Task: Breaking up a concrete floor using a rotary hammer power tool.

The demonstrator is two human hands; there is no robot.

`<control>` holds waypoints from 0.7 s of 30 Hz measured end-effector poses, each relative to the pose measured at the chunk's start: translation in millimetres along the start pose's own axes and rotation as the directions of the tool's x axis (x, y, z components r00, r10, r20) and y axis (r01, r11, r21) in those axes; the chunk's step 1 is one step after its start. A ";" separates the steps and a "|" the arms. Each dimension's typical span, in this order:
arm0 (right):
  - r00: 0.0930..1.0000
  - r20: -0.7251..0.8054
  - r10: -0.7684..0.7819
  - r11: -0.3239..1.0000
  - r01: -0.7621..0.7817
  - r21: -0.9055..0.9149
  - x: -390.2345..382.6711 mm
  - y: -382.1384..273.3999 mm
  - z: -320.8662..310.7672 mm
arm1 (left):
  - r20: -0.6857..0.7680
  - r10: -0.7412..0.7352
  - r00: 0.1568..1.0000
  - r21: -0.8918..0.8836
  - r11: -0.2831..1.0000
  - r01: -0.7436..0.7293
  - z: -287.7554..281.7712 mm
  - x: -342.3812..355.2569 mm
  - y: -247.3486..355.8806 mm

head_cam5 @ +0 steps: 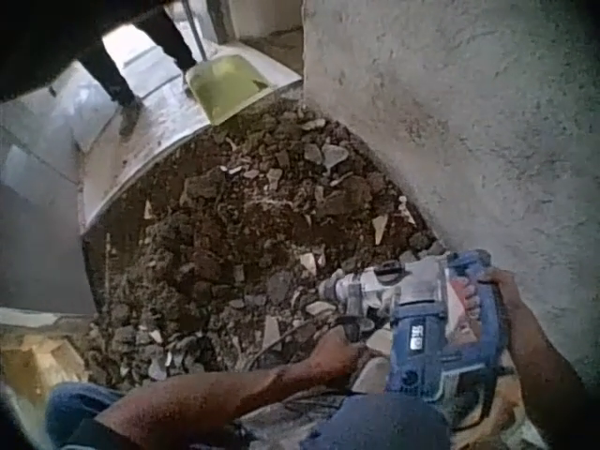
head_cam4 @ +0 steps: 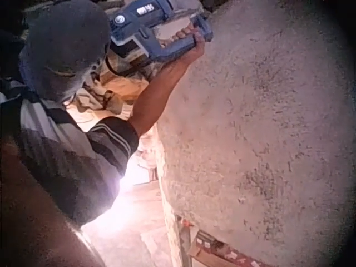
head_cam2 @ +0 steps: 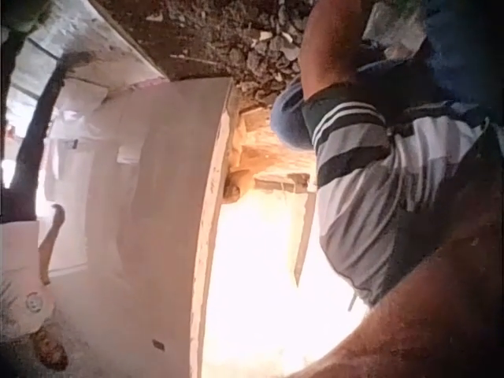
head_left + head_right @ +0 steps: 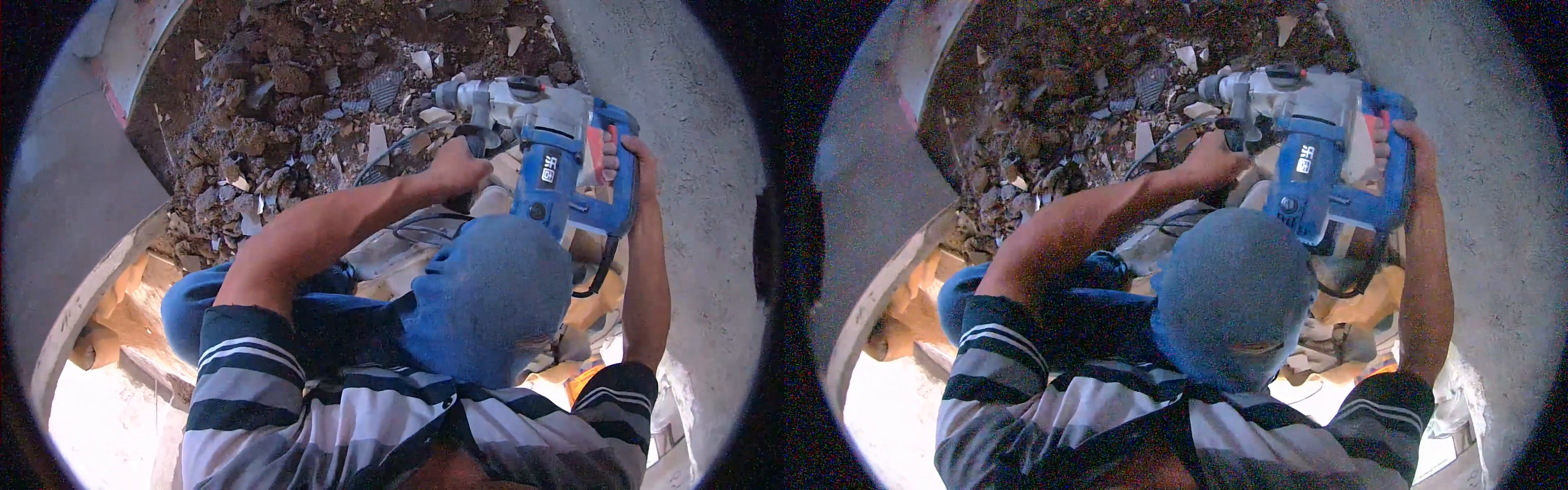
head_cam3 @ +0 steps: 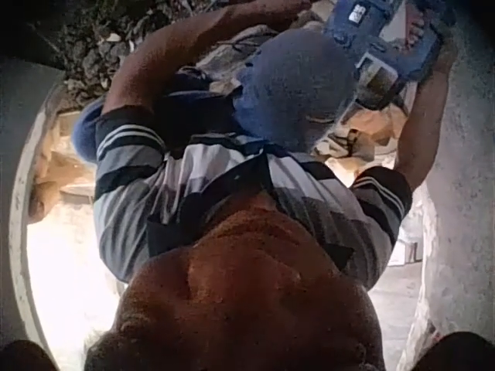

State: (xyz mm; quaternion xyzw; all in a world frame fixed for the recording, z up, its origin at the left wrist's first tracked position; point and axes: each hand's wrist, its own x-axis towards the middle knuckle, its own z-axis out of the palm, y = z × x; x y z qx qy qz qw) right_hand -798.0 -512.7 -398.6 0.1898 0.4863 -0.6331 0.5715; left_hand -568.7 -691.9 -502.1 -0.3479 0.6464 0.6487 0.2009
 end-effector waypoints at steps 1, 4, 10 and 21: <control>0.999 0.034 0.029 1.000 -0.029 0.006 2.2 -1.4 -3.0 | -0.004 0.004 1.000 0.005 1.000 -0.004 0.5 0.0 1.0; 0.992 0.089 0.092 0.995 -0.095 0.031 10.9 0.2 -15.9 | -0.016 0.069 0.998 -0.029 0.997 -0.069 -3.7 -4.3 4.7; 0.991 0.133 0.023 0.997 -0.033 0.071 31.9 50.4 -78.0 | -0.055 0.067 0.996 0.287 0.957 -0.048 -8.0 7.0 -4.9; 0.912 -0.033 -0.410 0.764 0.323 -0.559 -84.2 -48.4 77.8 | -0.152 0.129 0.980 -0.112 0.983 -0.146 1.3 -18.8 66.1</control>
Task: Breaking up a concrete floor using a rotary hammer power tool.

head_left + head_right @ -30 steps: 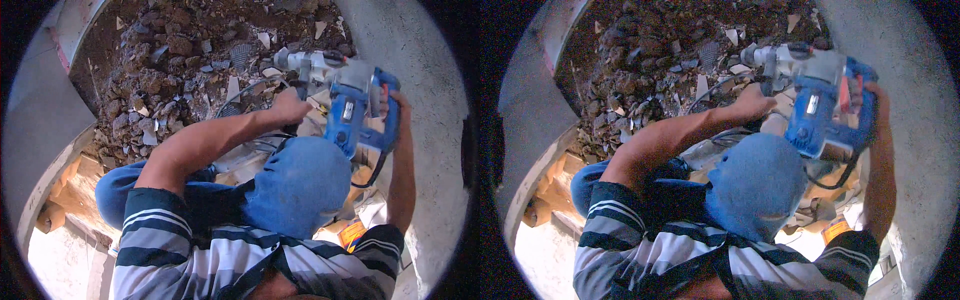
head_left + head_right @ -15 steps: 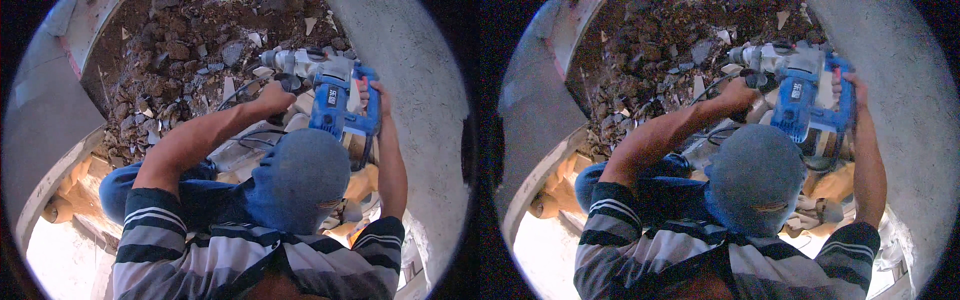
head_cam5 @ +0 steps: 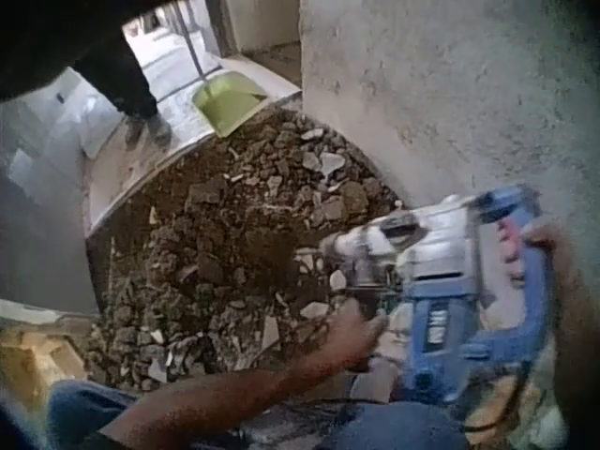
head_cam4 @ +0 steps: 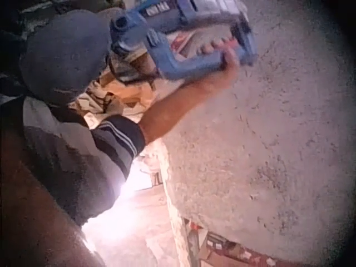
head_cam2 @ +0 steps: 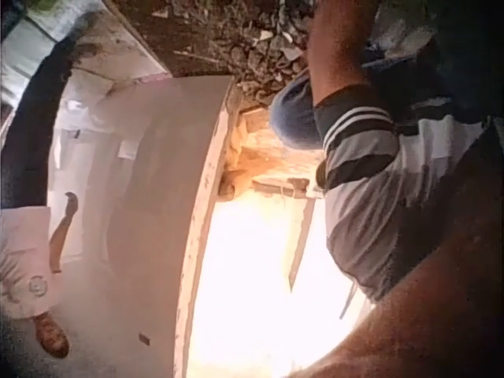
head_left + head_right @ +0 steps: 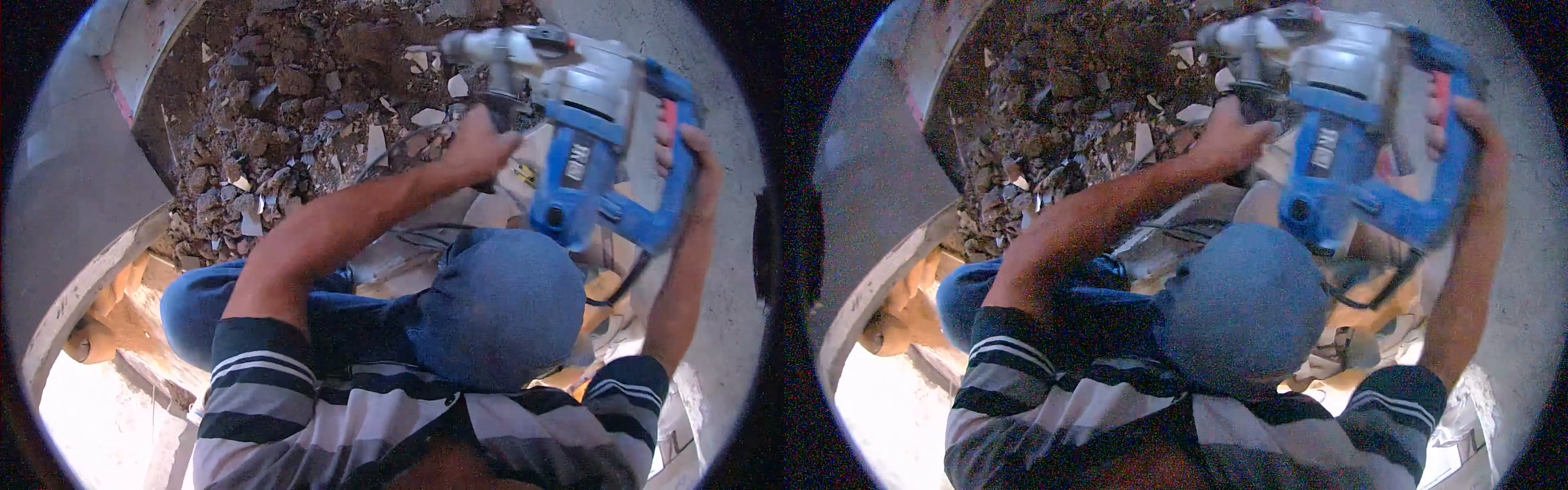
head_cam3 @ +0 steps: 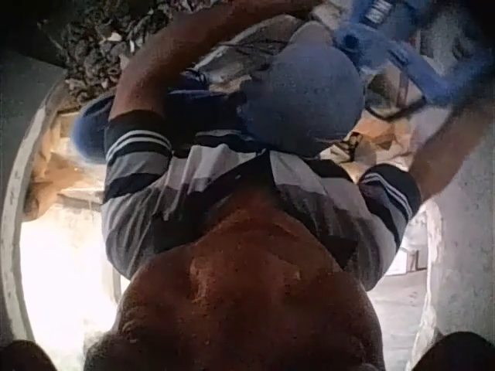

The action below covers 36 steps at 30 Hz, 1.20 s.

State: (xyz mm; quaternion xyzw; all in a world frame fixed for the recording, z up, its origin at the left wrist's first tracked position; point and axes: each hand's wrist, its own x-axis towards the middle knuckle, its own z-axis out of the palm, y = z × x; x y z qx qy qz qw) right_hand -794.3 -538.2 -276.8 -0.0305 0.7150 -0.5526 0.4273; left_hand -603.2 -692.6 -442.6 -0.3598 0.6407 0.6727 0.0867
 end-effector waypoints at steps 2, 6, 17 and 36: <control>0.999 0.050 0.022 1.000 -0.022 -0.007 -1.8 -27.9 -0.6 | -0.021 0.235 0.972 -0.029 0.971 -0.235 26.9 11.4 -8.7; 0.995 -0.019 0.100 0.983 -0.102 -0.150 31.1 -24.5 -1.9 | 0.059 0.007 0.998 -0.226 0.974 0.006 36.7 19.3 -12.7; 0.883 0.266 0.387 0.821 -0.461 0.337 76.9 86.5 -62.8 | 0.198 -0.055 0.979 -0.113 0.991 0.078 15.6 32.8 -31.0; 0.968 0.252 -0.009 0.995 -0.018 0.101 82.0 69.2 21.6 | -0.038 -0.058 0.998 -0.049 0.997 0.056 -27.7 -7.2 -29.8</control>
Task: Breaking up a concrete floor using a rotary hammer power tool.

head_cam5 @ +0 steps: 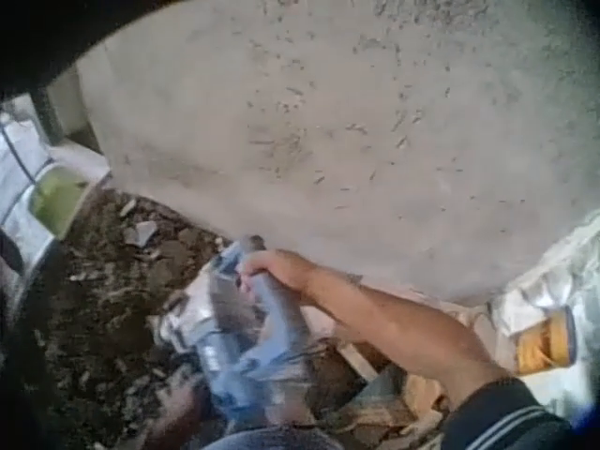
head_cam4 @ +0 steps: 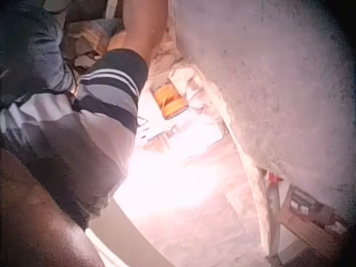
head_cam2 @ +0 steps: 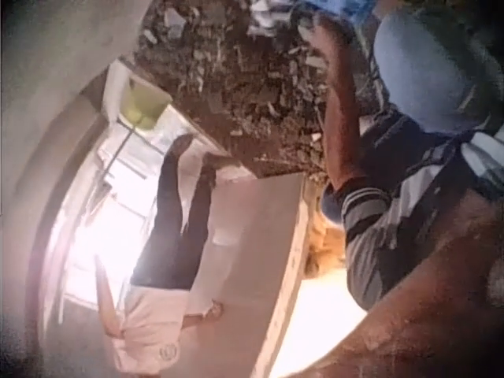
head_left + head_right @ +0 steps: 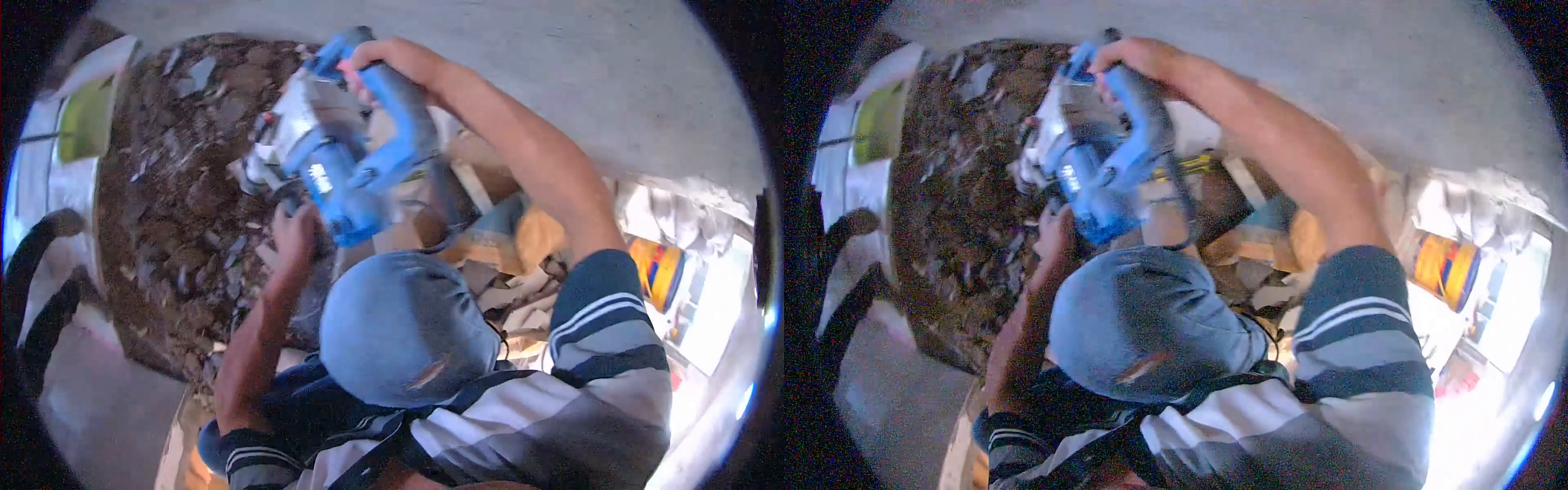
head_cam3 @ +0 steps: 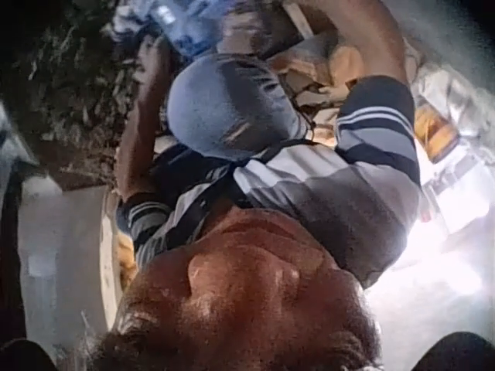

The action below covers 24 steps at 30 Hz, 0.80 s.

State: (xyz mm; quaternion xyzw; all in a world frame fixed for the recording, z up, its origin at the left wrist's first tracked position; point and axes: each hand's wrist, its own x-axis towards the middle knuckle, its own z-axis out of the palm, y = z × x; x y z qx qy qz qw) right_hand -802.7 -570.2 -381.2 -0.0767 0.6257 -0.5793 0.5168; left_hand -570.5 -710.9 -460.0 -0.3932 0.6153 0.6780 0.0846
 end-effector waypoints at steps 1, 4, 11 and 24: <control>1.000 0.022 -0.019 0.998 0.020 -0.060 -2.0 4.2 -3.9 | -0.069 -0.090 0.994 0.000 0.996 0.090 10.8 -23.4 12.9; 0.977 -0.158 0.143 0.988 -0.149 -0.032 -50.0 10.0 -6.8 | 0.019 0.006 1.000 0.169 0.985 -0.009 32.5 -32.9 -21.5; 0.992 -0.123 -0.008 0.981 -0.015 -0.192 -58.7 -49.2 32.2 | -0.392 0.213 0.895 -0.156 0.944 -0.293 43.7 -31.6 -23.1; 0.884 0.078 0.460 0.796 -0.372 -0.478 110.2 -154.8 145.5 | -0.314 -0.120 0.942 -0.635 0.764 -0.115 22.8 38.6 2.8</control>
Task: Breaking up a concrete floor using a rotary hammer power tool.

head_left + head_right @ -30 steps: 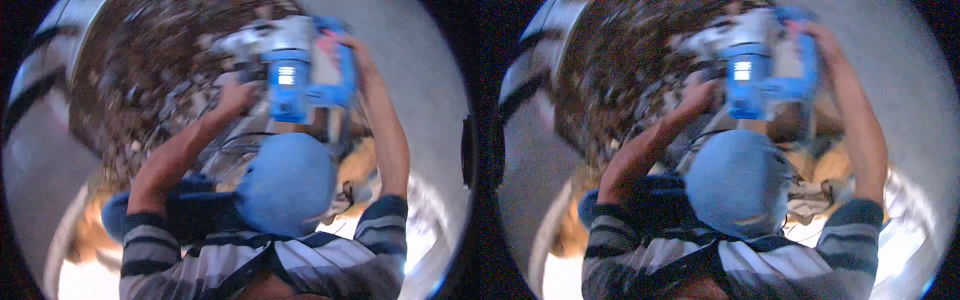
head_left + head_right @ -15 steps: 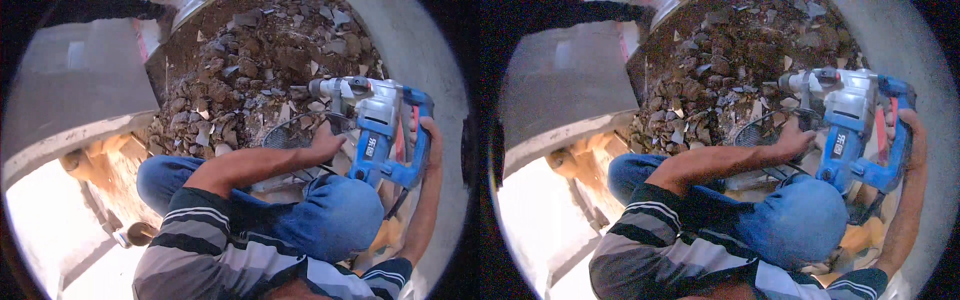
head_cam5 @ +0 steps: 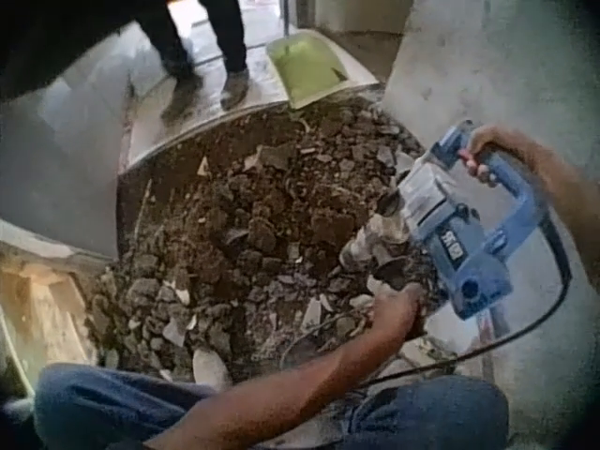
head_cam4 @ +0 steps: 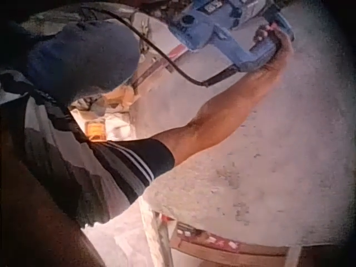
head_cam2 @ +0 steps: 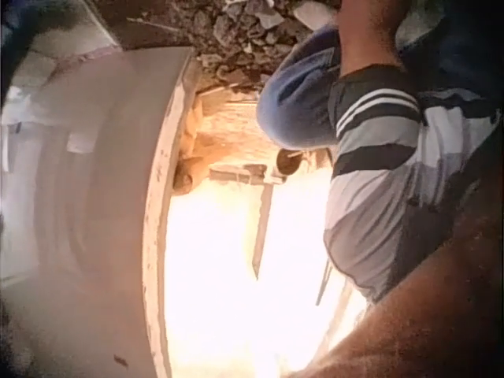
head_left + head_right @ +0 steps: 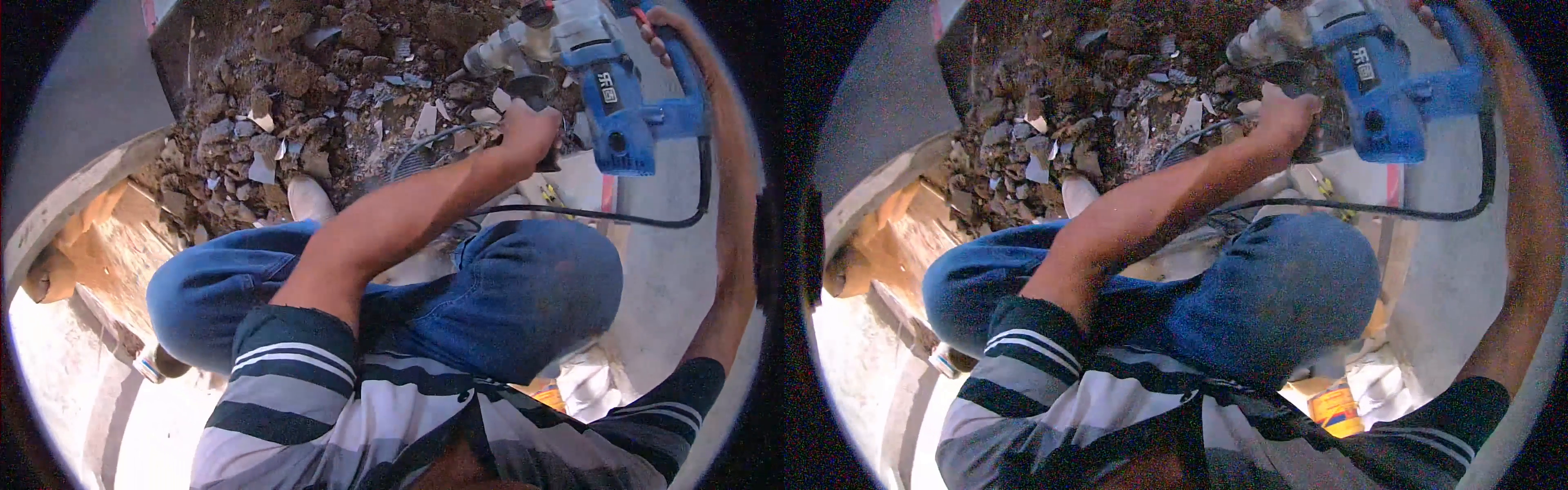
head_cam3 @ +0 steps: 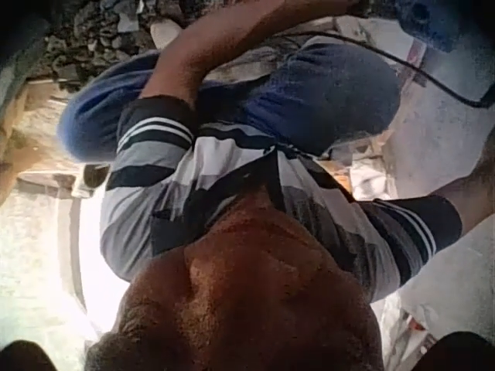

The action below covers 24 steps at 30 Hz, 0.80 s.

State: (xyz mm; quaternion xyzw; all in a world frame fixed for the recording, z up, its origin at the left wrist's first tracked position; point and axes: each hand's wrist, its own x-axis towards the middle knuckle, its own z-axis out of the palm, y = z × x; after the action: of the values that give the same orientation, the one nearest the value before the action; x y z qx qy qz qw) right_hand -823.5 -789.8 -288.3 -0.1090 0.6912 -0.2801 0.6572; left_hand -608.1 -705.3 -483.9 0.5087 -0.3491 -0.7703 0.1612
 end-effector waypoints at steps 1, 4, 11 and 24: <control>0.996 0.050 0.073 0.997 -0.074 0.023 12.4 -12.9 2.3 | -0.010 -0.034 0.999 -0.067 0.997 0.033 -0.4 7.7 -4.1; 0.999 0.003 0.045 0.998 -0.045 -0.043 43.6 -14.0 -29.7 | -0.037 -0.173 0.984 -0.131 0.977 0.167 3.6 3.0 26.7; 0.996 -0.061 0.066 0.991 -0.072 -0.110 121.6 -26.0 -55.5 | -0.060 -0.231 0.971 -0.134 0.966 0.222 6.6 26.9 40.1; 0.988 0.009 0.151 0.980 -0.149 -0.133 188.0 -23.1 -77.4 | -0.197 -0.244 0.950 -0.120 0.967 0.224 10.8 39.8 47.1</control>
State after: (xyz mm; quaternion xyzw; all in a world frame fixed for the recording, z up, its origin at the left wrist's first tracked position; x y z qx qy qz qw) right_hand -924.7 -887.3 -437.0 -0.1025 0.7080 -0.1823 0.6745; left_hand -639.9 -758.4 -475.0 0.6166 -0.2299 -0.7418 0.1289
